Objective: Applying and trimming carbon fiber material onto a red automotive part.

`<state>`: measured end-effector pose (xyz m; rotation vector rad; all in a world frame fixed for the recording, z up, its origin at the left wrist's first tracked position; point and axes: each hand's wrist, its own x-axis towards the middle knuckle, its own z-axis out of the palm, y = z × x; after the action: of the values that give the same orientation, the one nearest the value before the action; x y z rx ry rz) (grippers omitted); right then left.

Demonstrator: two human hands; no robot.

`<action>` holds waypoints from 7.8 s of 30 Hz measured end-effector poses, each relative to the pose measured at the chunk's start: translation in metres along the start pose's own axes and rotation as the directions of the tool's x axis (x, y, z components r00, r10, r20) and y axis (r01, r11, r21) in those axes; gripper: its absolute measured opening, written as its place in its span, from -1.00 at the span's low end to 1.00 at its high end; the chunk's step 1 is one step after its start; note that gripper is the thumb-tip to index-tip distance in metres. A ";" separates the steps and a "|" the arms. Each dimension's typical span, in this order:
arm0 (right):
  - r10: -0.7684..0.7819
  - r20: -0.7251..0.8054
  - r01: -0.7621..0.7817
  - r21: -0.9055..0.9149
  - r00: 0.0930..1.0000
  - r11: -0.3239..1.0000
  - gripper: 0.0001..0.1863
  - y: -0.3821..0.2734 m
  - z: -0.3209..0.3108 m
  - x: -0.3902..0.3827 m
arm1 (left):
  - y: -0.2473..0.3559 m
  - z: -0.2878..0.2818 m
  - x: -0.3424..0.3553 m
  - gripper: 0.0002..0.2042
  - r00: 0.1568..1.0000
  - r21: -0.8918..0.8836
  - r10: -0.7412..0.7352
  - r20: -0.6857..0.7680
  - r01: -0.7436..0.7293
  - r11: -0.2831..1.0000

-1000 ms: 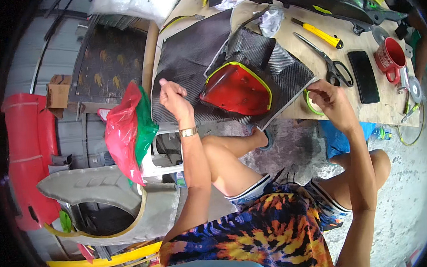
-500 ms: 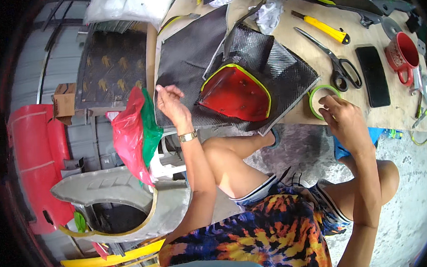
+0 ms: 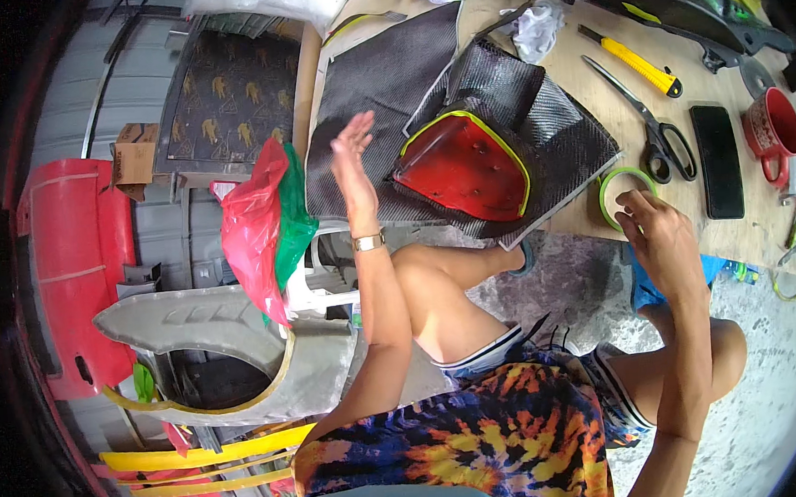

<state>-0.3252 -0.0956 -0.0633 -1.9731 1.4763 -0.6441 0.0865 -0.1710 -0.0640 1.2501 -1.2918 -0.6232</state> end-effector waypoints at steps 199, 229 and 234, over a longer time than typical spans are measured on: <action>0.127 -0.338 0.355 0.923 0.932 -0.150 -0.08 -0.090 0.022 0.013 | 0.068 0.096 -0.116 -0.33 0.983 -0.509 0.179 0.035 -0.136 0.850; 0.019 -0.332 0.328 0.939 0.943 0.101 0.16 -0.104 0.026 0.004 | 0.085 0.073 -0.133 -0.26 0.993 -0.632 0.097 0.064 -0.035 0.774; 0.055 -0.286 0.277 0.952 0.957 0.128 0.10 -0.100 0.031 0.008 | 0.076 0.075 -0.135 -0.27 0.997 -0.655 0.055 0.045 -0.012 0.755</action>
<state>-0.2338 -0.0763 -0.0147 -0.8460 0.5372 -1.5172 -0.0374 -0.0524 -0.0560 0.6195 -0.9993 -0.9924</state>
